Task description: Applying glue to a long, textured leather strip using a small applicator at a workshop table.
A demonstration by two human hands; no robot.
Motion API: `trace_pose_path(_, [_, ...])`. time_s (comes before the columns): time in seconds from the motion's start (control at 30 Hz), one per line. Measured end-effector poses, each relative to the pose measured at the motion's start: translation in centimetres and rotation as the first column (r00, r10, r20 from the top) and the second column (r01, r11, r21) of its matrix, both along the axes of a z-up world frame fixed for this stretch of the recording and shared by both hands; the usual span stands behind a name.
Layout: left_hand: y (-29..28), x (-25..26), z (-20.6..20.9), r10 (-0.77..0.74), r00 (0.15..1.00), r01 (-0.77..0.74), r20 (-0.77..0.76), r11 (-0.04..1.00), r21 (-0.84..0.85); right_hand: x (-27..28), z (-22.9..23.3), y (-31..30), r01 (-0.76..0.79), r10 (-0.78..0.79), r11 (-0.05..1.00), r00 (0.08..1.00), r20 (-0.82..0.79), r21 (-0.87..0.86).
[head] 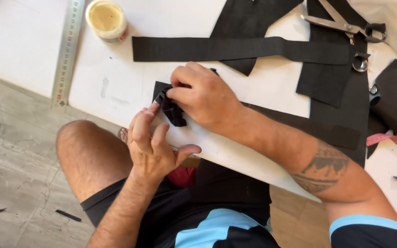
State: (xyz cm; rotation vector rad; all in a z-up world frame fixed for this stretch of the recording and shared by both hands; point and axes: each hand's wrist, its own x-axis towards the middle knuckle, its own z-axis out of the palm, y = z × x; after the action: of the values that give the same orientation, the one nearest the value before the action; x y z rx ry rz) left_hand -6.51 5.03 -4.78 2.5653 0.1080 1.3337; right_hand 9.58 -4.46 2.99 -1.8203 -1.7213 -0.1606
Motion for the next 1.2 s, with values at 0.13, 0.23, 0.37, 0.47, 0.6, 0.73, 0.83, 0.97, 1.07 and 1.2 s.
trace_pose_path(0.13, [0.6,-0.2,1.1,0.028,0.998,-0.026,-0.058,0.999,0.037,0.5,1.2,-6.8,0.018,-0.026,0.993,0.997,-0.068,-0.12])
trace_pose_path(0.23, [0.8,0.9,1.0,0.034,0.998,-0.031,-0.043,0.997,0.072,1.3,1.2,-14.6,0.169,-0.179,0.967,0.983,-0.036,-0.189])
trace_pose_path(0.37, [0.2,0.0,0.8,0.017,1.0,-0.017,0.008,0.999,0.034,0.5,2.0,-18.5,0.368,-0.38,0.876,0.925,0.025,-0.311])
trace_pose_path(0.47, [0.5,0.3,0.1,-0.033,0.998,0.034,0.056,0.999,-0.01,-0.8,3.5,-11.4,0.303,-0.313,0.935,0.949,-0.026,-0.183])
trace_pose_path(0.6, [0.3,-1.2,-3.0,-0.028,1.0,0.028,0.013,0.998,-0.059,-2.6,-0.8,1.6,0.248,-0.255,0.965,0.963,-0.083,-0.084])
trace_pose_path(0.73, [-0.1,0.6,-0.1,-0.027,0.997,0.027,0.072,1.0,0.005,-2.0,-0.8,-3.5,0.194,-0.199,0.979,0.977,-0.078,-0.063])
trace_pose_path(0.83, [0.0,0.1,0.2,-0.016,1.0,0.016,-0.003,0.998,0.067,-1.5,-0.5,-13.9,0.317,-0.326,0.928,0.945,-0.013,-0.196])
trace_pose_path(0.97, [-0.2,1.3,1.0,0.004,0.999,-0.008,0.036,0.994,0.111,0.7,0.9,-28.9,0.573,-0.564,0.79,0.819,0.108,-0.216])
trace_pose_path(1.07, [-0.5,-0.3,1.0,-0.007,1.0,0.007,-0.001,0.993,0.119,-0.1,1.7,-31.3,0.699,-0.681,0.69,0.715,0.158,-0.191])
trace_pose_path(1.2, [-1.2,0.8,1.8,-0.028,0.998,0.02,0.057,0.99,0.137,-2.1,3.0,-19.6,0.487,-0.481,0.872,0.871,0.101,-0.046])
